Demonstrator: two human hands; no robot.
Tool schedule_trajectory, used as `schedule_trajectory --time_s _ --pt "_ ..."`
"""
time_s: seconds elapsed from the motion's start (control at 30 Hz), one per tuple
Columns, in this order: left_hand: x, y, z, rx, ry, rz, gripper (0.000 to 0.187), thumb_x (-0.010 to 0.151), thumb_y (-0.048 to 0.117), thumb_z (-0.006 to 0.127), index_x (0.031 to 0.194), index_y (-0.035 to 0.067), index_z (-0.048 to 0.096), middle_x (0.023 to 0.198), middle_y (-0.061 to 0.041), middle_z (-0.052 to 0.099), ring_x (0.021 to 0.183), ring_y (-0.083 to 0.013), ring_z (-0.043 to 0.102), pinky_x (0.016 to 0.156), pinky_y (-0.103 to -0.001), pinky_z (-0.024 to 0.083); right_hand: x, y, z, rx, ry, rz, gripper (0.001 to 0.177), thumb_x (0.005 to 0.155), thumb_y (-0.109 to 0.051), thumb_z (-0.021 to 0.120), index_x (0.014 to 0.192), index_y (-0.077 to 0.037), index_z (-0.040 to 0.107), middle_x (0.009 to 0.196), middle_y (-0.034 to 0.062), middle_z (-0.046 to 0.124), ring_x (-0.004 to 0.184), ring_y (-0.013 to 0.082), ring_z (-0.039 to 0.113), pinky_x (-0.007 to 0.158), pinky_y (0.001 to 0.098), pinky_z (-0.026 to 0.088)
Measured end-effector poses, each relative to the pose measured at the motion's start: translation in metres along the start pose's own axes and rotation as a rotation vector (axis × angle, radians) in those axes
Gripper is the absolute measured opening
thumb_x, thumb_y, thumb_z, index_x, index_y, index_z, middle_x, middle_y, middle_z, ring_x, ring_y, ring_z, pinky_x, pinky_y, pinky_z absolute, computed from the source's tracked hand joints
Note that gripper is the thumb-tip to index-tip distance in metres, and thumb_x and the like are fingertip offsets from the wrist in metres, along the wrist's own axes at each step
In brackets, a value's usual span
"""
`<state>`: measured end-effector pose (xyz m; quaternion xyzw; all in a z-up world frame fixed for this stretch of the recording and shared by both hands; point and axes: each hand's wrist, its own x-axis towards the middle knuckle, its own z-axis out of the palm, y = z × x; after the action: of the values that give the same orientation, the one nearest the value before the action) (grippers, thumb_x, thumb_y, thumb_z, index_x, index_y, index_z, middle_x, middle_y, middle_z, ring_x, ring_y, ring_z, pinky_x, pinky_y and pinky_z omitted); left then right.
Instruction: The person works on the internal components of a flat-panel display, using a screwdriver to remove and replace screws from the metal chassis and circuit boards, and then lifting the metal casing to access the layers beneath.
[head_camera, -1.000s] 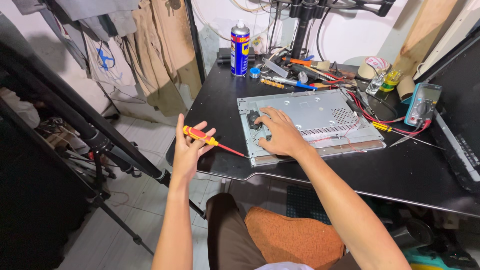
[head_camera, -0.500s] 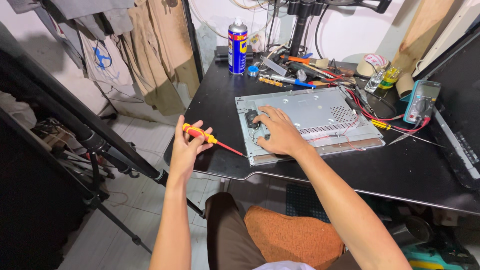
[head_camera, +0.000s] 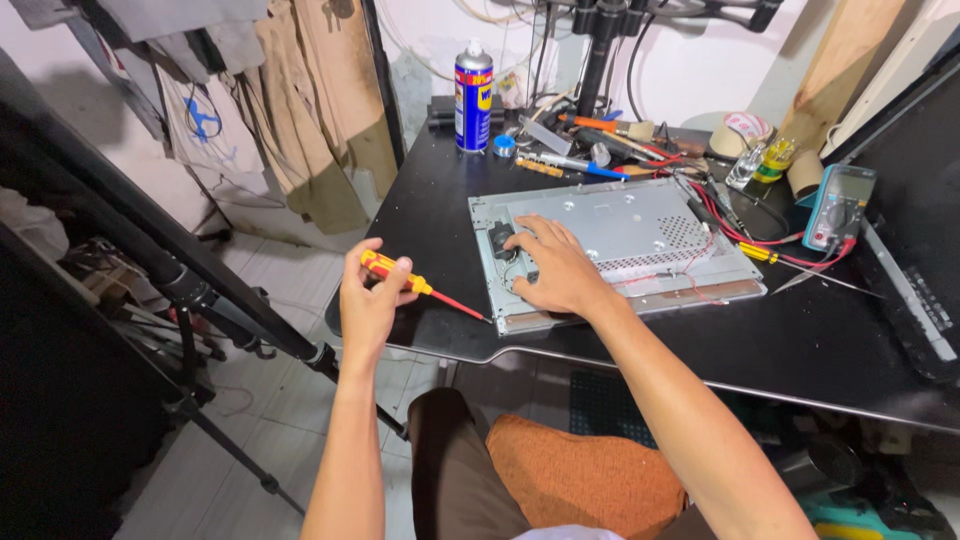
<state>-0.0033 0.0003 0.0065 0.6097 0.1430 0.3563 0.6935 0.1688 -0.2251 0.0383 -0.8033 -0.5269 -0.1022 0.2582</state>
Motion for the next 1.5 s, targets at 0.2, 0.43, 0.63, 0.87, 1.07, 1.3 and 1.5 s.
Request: schedule_trajectory --time_s 0.2,0.43,0.63,0.87,1.07,1.3,1.5 --pt "0.010 -0.010 -0.002 -0.050 0.075 -0.001 0.057 0.091 0.019 0.075 0.139 0.001 0.048 0.109 -0.010 0.059 0.086 -0.0167 0.071 0.070 -0.033 0.067 0.006 -0.001 -0.001 0.064 -0.032 0.038 0.038 0.074 -0.028 0.074 0.111 -0.019 0.068 0.154 0.0165 0.047 0.148 0.0407 0.034 0.121 0.0556 0.024" --pt "0.027 -0.027 0.001 -0.138 0.276 0.006 0.054 0.092 0.020 0.076 0.133 -0.002 0.049 0.115 -0.013 0.056 0.086 -0.0189 0.071 0.071 -0.034 0.067 0.009 -0.032 -0.005 0.132 -0.354 -0.011 0.026 0.069 -0.033 0.086 0.081 -0.015 0.072 0.155 0.0126 0.044 0.153 0.0444 0.017 0.116 0.0730 0.005" --pt "0.026 -0.027 0.001 -0.153 0.282 0.003 0.054 0.091 0.019 0.075 0.133 -0.001 0.048 0.116 -0.013 0.056 0.086 -0.0193 0.071 0.071 -0.034 0.067 0.008 -0.049 0.007 -0.039 -0.389 -0.047 0.021 0.067 -0.024 0.079 0.078 -0.010 0.067 0.151 0.0123 0.048 0.152 0.0431 0.024 0.116 0.0747 0.010" --pt "0.022 -0.020 0.000 -0.141 0.262 -0.020 0.054 0.093 0.019 0.073 0.135 -0.001 0.047 0.119 -0.013 0.056 0.088 -0.0193 0.070 0.073 -0.034 0.067 0.007 -0.060 0.022 -0.191 -0.365 -0.033 0.013 0.074 -0.017 0.069 0.080 -0.007 0.074 0.149 0.0133 0.048 0.148 0.0489 0.024 0.113 0.0772 0.012" --pt "0.022 -0.020 -0.001 -0.171 0.302 -0.015 0.053 0.094 0.019 0.073 0.135 -0.002 0.047 0.120 -0.014 0.054 0.089 -0.0193 0.070 0.074 -0.035 0.068 0.006 -0.052 0.022 -0.115 -0.351 -0.047 0.012 0.079 -0.016 0.067 0.078 -0.007 0.074 0.151 0.0167 0.048 0.150 0.0484 0.024 0.113 0.0788 0.012" --pt "0.021 -0.024 -0.002 -0.206 0.305 -0.019 0.052 0.094 0.018 0.072 0.135 -0.002 0.047 0.118 -0.015 0.056 0.088 -0.0187 0.070 0.074 -0.035 0.067 0.008 -0.059 0.014 -0.090 -0.382 -0.039 0.009 0.071 -0.013 0.069 0.071 -0.005 0.065 0.149 0.0167 0.049 0.149 0.0495 0.024 0.114 0.0774 0.011" --pt "0.021 -0.026 -0.004 -0.211 0.318 -0.013 0.051 0.095 0.020 0.072 0.135 -0.001 0.047 0.119 -0.014 0.056 0.088 -0.0190 0.070 0.074 -0.035 0.067 0.006 -0.057 0.009 -0.055 -0.411 -0.023 0.011 0.077 -0.014 0.067 0.076 -0.005 0.073 0.154 0.0137 0.047 0.148 0.0505 0.023 0.114 0.0766 0.010"
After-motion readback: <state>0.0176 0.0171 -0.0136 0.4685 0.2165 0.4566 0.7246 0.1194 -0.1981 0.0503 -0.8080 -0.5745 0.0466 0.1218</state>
